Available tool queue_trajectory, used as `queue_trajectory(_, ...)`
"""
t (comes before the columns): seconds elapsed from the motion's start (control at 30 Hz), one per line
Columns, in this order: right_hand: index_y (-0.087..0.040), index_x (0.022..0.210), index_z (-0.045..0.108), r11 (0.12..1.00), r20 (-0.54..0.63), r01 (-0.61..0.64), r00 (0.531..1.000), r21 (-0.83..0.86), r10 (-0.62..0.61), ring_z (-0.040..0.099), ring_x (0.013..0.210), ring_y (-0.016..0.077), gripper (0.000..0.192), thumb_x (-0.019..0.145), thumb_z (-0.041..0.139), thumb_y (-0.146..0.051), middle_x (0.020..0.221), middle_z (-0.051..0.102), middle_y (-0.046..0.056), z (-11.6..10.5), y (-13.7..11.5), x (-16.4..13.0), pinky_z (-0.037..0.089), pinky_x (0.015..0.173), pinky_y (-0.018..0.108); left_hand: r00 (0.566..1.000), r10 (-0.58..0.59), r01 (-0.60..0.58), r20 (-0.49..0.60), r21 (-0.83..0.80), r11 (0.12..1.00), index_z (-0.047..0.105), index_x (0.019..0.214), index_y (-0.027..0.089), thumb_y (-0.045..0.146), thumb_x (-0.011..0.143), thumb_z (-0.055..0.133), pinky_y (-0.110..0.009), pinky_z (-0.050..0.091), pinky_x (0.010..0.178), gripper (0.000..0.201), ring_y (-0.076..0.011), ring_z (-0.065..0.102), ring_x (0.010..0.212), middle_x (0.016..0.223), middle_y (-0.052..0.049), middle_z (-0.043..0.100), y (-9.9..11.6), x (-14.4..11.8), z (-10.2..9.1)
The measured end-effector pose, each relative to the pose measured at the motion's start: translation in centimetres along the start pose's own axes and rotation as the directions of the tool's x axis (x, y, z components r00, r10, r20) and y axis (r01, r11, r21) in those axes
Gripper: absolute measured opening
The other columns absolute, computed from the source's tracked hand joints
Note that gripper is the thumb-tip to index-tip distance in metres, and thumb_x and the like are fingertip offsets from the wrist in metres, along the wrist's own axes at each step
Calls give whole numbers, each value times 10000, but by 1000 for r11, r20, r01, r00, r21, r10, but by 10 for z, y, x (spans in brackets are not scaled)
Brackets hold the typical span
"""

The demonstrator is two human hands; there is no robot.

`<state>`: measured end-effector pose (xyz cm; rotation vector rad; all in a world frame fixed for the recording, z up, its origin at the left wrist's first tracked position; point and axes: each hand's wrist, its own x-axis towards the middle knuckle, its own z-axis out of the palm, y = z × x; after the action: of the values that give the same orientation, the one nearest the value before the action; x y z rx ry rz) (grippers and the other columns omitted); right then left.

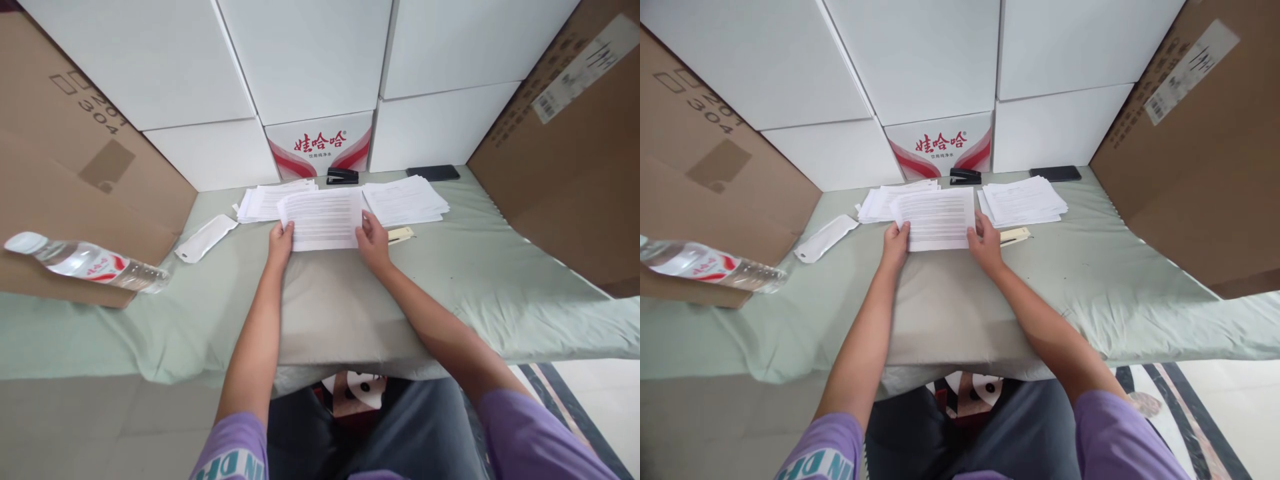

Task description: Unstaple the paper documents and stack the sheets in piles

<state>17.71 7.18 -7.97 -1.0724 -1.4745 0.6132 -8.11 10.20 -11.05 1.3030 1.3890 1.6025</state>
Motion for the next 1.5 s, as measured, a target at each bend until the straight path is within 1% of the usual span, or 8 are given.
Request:
queue_trajectory(0.1, -241, 1294, 593, 992, -34, 94, 995, -78, -97, 690, 992, 229, 408, 941, 444, -382, 1201, 715, 90, -30, -3, 17, 523, 854, 361, 999, -34, 36, -25, 83, 996, 721, 1064, 127, 490, 827, 622, -366, 533, 922, 444, -259, 699, 1015, 1063, -115, 768, -1, 4, -4)
queue_trajectory(0.23, -202, 868, 722, 872, 164, 110, 986, -478, -34, 647, 742, 212, 239, 875, 506, -303, 777, 723, 60, -71, 13, 40, 451, 736, 326, 988, -135, 115, 70, 231, 966, 739, 1026, 129, 436, 815, 622, -380, 541, 874, 392, -278, 698, 953, 981, -101, 776, 3, 3, -9)
queue_trajectory(0.4, -210, 871, 742, 728, 111, -2, 988, -685, 107, 586, 714, 203, 281, 890, 487, -327, 754, 711, 57, -71, 35, 42, 319, 637, 301, 936, -251, 191, 245, 245, 950, 751, 1049, 124, 445, 798, 642, -383, 548, 835, 422, -292, 700, 934, 918, -94, 774, 18, -11, -8)
queue_trajectory(0.53, -211, 848, 731, 712, 14, -98, 989, -696, 150, 551, 705, 197, 290, 896, 477, -341, 764, 710, 60, -58, 38, 40, 272, 608, 293, 904, -304, 227, 301, 266, 937, 749, 1092, 127, 458, 795, 658, -387, 549, 809, 454, -278, 705, 861, 899, -84, 772, 25, -20, -5)
queue_trajectory(0.67, -208, 818, 719, 726, -9, -130, 986, -675, 168, 531, 693, 195, 285, 892, 481, -345, 754, 703, 61, -57, 38, 41, 266, 600, 290, 908, -291, 222, 303, 241, 945, 759, 1078, 129, 480, 780, 682, -386, 547, 799, 467, -282, 709, 842, 859, -86, 770, 23, -22, -6)
queue_trajectory(0.87, -205, 790, 708, 738, -14, -124, 988, -664, 154, 522, 683, 196, 280, 888, 486, -345, 740, 695, 61, -59, 37, 41, 262, 594, 295, 900, -299, 262, 317, 155, 953, 769, 1044, 131, 503, 740, 739, -397, 558, 799, 481, -291, 717, 839, 820, -90, 772, 24, -23, -5)
queue_trajectory(1.17, -214, 760, 682, 773, 83, -59, 986, -631, 143, 519, 686, 189, 259, 880, 490, -339, 695, 650, 34, -58, 35, 40, 296, 621, 296, 916, -306, 251, 258, 226, 941, 772, 989, 127, 491, 757, 729, -408, 561, 810, 433, -292, 712, 827, 823, -92, 768, 22, -22, -4)
queue_trajectory(1.5, -187, 800, 705, 862, -5, -91, 995, -499, 102, 526, 659, 183, 298, 897, 464, -334, 659, 610, 32, -56, 39, 41, 393, 660, 301, 907, -342, 277, 246, 263, 924, 783, 971, 134, 457, 752, 733, -393, 550, 792, 393, -285, 710, 791, 821, -95, 774, 17, -21, -5)
